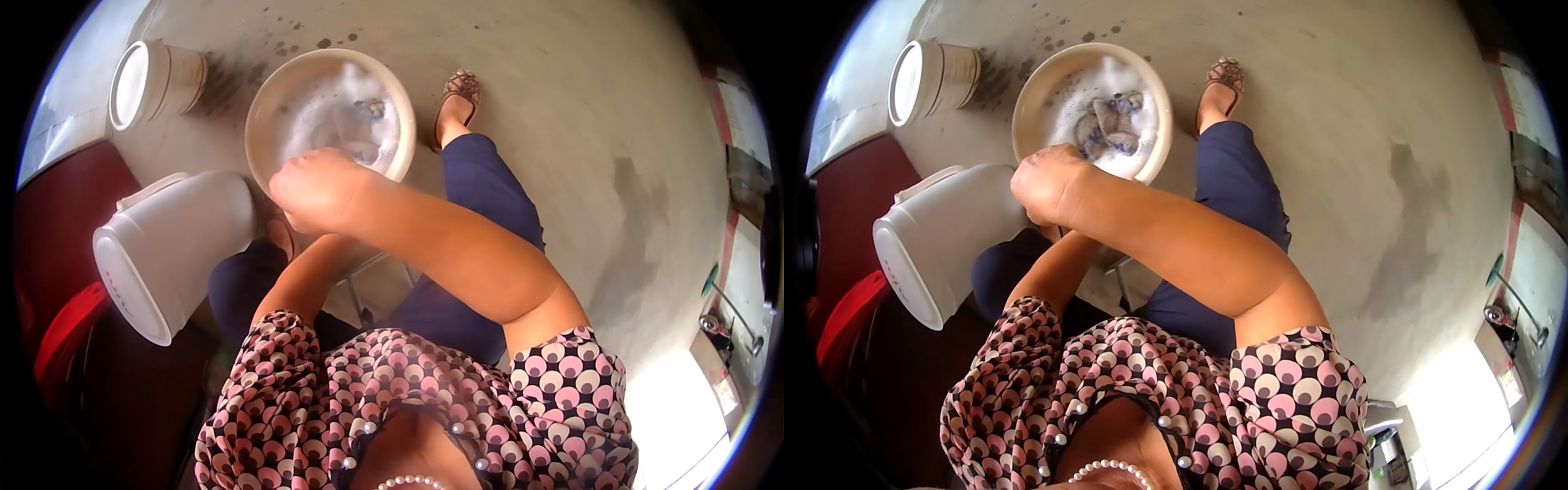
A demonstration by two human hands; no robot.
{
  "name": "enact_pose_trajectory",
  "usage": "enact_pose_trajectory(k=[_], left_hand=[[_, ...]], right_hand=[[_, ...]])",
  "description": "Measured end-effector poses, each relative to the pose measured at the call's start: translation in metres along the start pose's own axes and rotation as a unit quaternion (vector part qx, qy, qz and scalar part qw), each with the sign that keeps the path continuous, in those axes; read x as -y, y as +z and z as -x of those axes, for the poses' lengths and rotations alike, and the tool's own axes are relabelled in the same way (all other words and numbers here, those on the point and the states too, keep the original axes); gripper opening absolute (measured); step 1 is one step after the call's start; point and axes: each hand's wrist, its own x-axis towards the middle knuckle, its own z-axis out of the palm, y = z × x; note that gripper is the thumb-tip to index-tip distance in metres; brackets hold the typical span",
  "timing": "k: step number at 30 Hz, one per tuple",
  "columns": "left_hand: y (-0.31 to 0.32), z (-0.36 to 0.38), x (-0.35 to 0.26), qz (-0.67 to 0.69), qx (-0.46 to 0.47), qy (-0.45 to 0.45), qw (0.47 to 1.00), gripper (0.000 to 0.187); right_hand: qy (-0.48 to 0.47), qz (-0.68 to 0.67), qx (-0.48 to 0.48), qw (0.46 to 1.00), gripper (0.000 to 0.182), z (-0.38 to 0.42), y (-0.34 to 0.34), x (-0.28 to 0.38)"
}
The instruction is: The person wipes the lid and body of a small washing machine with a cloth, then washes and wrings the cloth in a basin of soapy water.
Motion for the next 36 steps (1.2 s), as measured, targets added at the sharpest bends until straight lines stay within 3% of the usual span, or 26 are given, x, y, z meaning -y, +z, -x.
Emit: enact_pose_trajectory(k=[2, 8, 10, 12, 14, 15, 17, 20, 21, 23, 24, 26, 28, 30, 31, 33, 34, 36], left_hand=[[0.003, 0.000, -0.002, -0.001, 0.007, 0.003, 1.000, 0.024], [-0.007, 0.000, -0.003, 0.000, 0.009, 0.014, 1.000, 0.023], [-0.024, -0.005, 0.002, 0.012, 0.001, 0.021, 1.000, 0.022], [-0.049, -0.008, 0.018, 0.038, -0.037, 0.028, 0.998, 0.022], [-0.078, -0.003, 0.046, 0.105, -0.116, 0.023, 0.987, 0.022], [-0.093, 0.000, 0.055, 0.220, -0.223, -0.010, 0.950, 0.025], [-0.186, 0.070, -0.019, 0.540, -0.155, -0.121, 0.818, 0.034], [-0.217, 0.094, -0.002, 0.764, -0.068, -0.049, 0.640, 0.040], [-0.226, 0.101, -0.008, 0.768, -0.070, -0.047, 0.635, 0.040], [-0.238, 0.108, -0.019, 0.817, -0.094, -0.117, 0.557, 0.043], [-0.234, 0.107, -0.014, 0.825, -0.092, -0.116, 0.546, 0.043], [-0.228, 0.099, -0.001, 0.864, -0.123, -0.145, 0.467, 0.045], [-0.225, 0.095, 0.010, 0.875, -0.131, -0.156, 0.440, 0.047], [-0.247, 0.096, -0.002, 0.853, -0.120, -0.035, 0.507, 0.048], [-0.250, 0.098, -0.005, 0.860, -0.122, -0.033, 0.495, 0.048], [-0.253, 0.110, -0.006, 0.798, -0.206, 0.055, 0.564, 0.048], [-0.255, 0.116, -0.005, 0.816, -0.208, 0.035, 0.539, 0.045], [-0.257, 0.123, 0.004, 0.847, -0.195, 0.017, 0.494, 0.044]], right_hand=[[0.036, 0.024, 0.065, 0.997, 0.043, -0.004, 0.000, 0.004], [0.031, 0.015, 0.065, 0.997, 0.033, 0.003, -0.001, -0.001], [0.010, 0.002, -0.032, 0.999, 0.019, 0.002, 0.007, -0.010], [0.015, 0.011, 0.009, 1.000, 0.026, 0.002, -0.004, -0.012], [-0.001, 0.000, -0.030, 1.000, 0.028, 0.001, -0.002, -0.023], [-0.008, 0.007, -0.033, 0.999, 0.028, 0.001, -0.005, -0.025], [0.038, 0.003, -0.038, 0.999, 0.029, 0.002, -0.006, -0.027], [0.042, 0.017, -0.040, 0.998, 0.029, -0.003, -0.005, -0.041], [0.041, 0.022, -0.036, 0.998, 0.029, -0.004, -0.005, -0.045], [0.073, 0.022, -0.031, 0.997, 0.031, -0.006, -0.001, -0.053], [0.075, 0.030, -0.021, 0.997, 0.031, -0.008, 0.005, -0.059], [0.075, 0.025, -0.054, 0.995, 0.028, -0.017, 0.026, -0.074], [0.097, 0.022, -0.048, 0.994, 0.028, -0.026, 0.053, -0.077], [0.087, -0.034, -0.071, 0.993, 0.032, -0.030, 0.092, -0.089], [0.093, -0.020, -0.053, 0.994, 0.038, -0.029, 0.113, -0.105], [0.141, 0.038, 0.033, 0.989, 0.060, -0.030, 0.135, -0.122], [0.181, 0.132, 0.058, 0.973, 0.064, -0.033, 0.138, -0.124], [0.172, 0.167, 0.057, 0.969, 0.064, -0.062, 0.118, -0.123]])
